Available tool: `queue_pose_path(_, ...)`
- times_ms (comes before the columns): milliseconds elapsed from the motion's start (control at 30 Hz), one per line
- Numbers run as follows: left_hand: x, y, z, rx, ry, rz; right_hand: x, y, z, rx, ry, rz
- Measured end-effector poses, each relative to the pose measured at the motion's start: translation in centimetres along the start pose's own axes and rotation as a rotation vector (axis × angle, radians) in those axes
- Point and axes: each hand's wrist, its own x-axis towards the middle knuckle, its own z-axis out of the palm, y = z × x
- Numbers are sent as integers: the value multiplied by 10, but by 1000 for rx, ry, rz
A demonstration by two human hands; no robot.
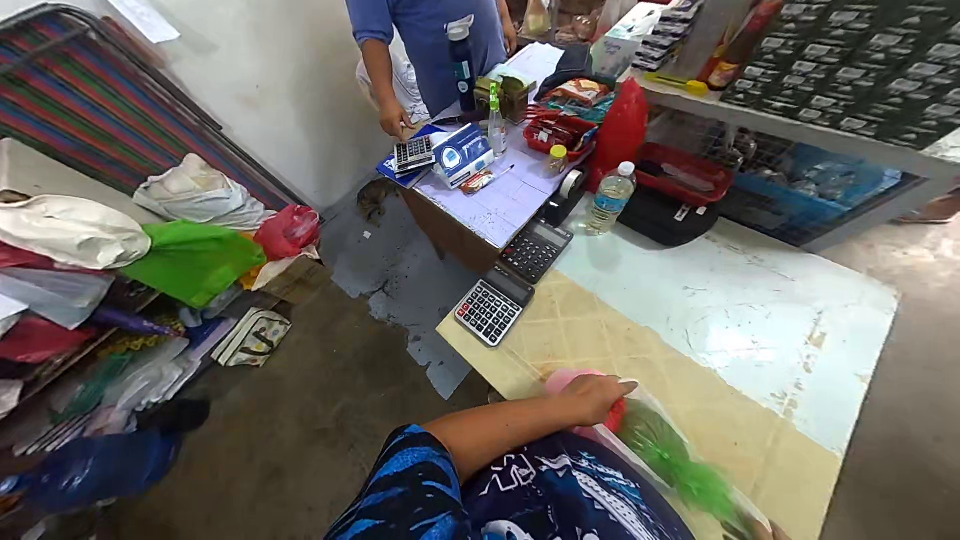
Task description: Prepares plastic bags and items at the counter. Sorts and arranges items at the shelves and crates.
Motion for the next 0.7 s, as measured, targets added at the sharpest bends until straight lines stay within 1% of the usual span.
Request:
queue_pose_path(67,-1,3,-6,-10,26,-34,-2,-11,-2,-209,21,-151)
queue_pose_path(133,-7,8,-14,-8,55,-88,-2,-25,2,-296,20,-240)
queue_pose_path(200,-14,17,-21,9,66,-146,-5,-37,10,-235,10,-242)
queue_pose_path(267,-16,20,-28,33,44,-204,-8,-45,18,-119,-8,-238)
queue_pose_path(400,-19,17,-24,-9,139,-197,-6,-52,26,186,-111,-226)
queue_pose_path(467,-23,21,-26,5,158,-231,-2,-56,26,292,-173,-208)
queue_pose_path(533,-30,31,-27,17,199,-283,1,-61,23,331,-228,-187)
queue_pose_path(600,-35,46,-30,15,277,-332,4,-66,21,339,-278,-190)
queue_pose_path(700,-42,69,-30,-43,381,-363,2,-66,22,263,-358,-230)
